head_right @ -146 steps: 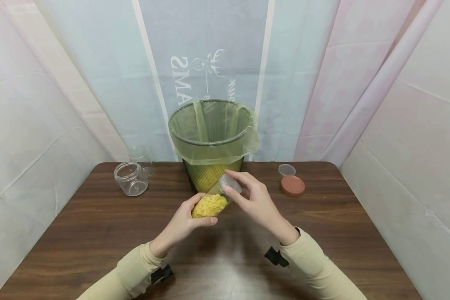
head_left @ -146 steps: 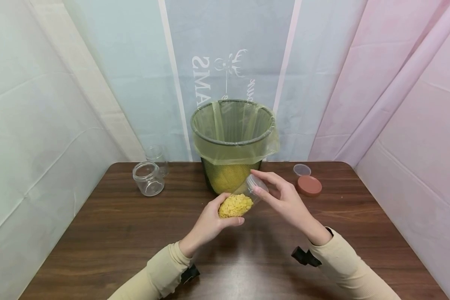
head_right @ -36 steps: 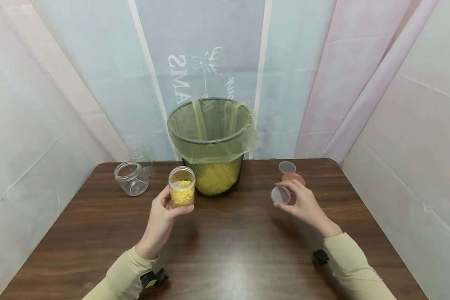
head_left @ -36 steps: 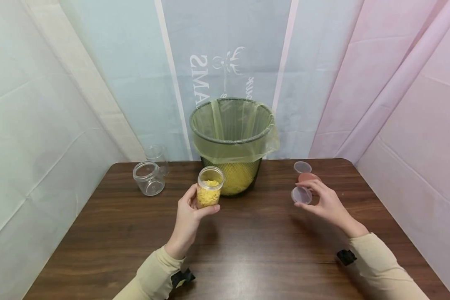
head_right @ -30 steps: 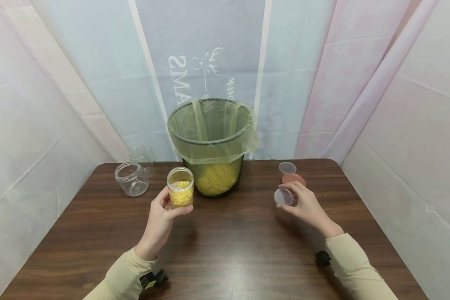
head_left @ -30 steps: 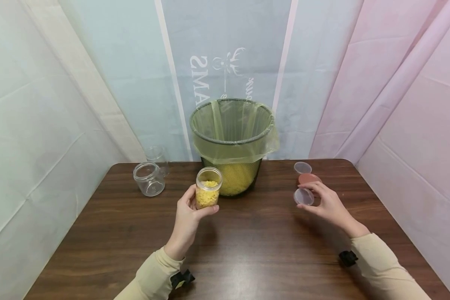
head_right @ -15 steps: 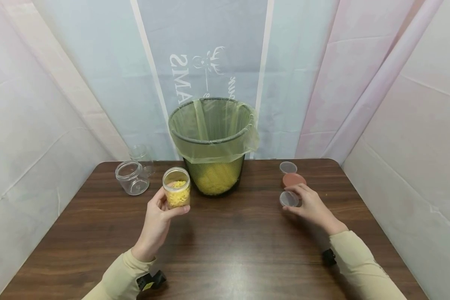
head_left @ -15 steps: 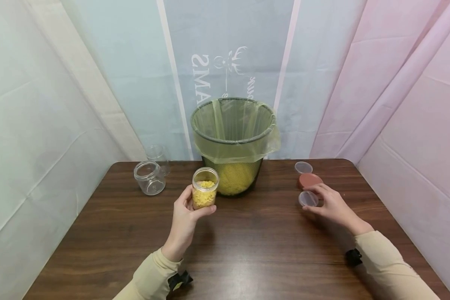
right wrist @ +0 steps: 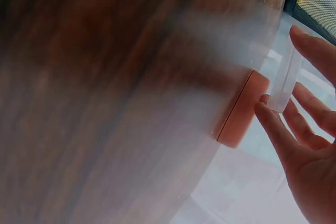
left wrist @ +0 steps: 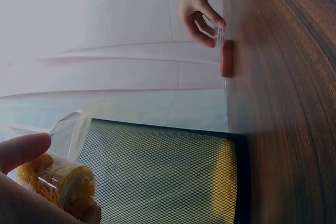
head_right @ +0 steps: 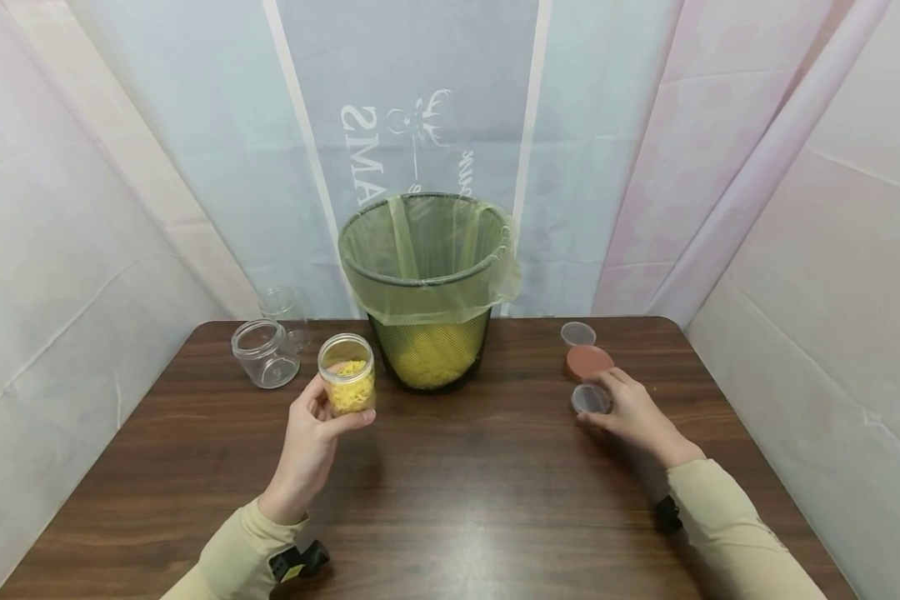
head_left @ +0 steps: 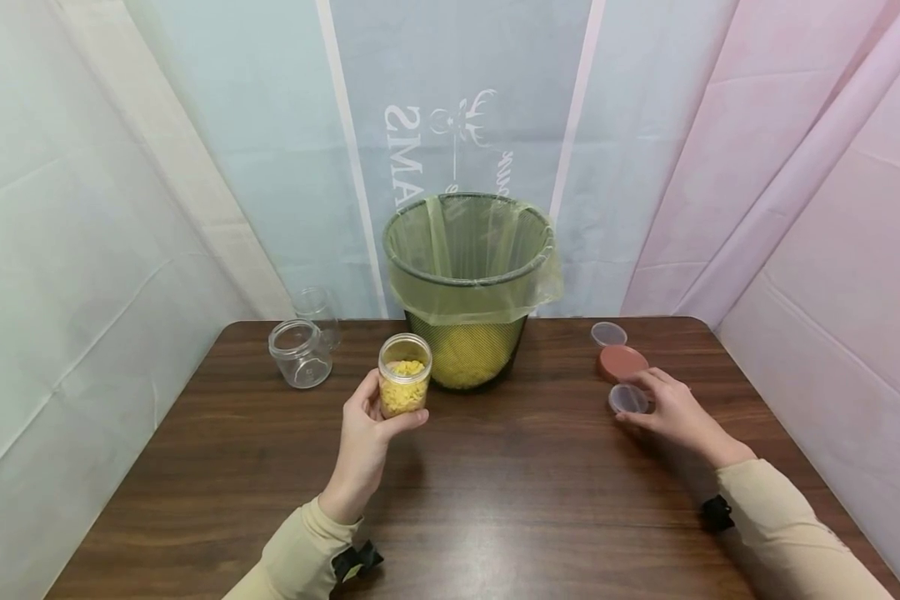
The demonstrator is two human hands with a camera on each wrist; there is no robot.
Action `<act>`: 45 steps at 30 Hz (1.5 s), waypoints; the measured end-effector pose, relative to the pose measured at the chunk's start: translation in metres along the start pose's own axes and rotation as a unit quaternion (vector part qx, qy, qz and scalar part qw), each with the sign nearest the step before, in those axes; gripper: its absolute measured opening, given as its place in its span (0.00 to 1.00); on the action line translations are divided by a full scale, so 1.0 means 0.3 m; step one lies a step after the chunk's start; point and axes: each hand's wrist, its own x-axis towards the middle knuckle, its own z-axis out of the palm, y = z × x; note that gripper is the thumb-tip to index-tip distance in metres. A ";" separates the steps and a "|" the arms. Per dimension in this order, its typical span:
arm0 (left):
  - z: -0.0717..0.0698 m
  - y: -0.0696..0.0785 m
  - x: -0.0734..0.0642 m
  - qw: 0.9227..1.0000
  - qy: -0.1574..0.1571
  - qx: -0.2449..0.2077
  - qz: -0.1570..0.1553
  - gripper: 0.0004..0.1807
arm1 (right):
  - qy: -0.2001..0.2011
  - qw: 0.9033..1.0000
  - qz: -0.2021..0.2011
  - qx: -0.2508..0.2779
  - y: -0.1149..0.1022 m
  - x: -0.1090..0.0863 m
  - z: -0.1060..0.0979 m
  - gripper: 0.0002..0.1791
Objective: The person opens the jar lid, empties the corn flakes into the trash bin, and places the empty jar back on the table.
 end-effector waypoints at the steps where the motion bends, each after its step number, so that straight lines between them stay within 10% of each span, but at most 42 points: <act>1: -0.001 0.001 0.000 1.000 0.000 0.000 0.000 0.34 | -0.002 1.000 0.002 -0.003 0.002 0.000 -0.001 0.29; 45: -0.009 0.008 -0.013 1.000 -0.002 -0.009 -0.001 0.33 | -0.087 0.992 0.089 -0.006 0.033 0.005 -0.023 0.29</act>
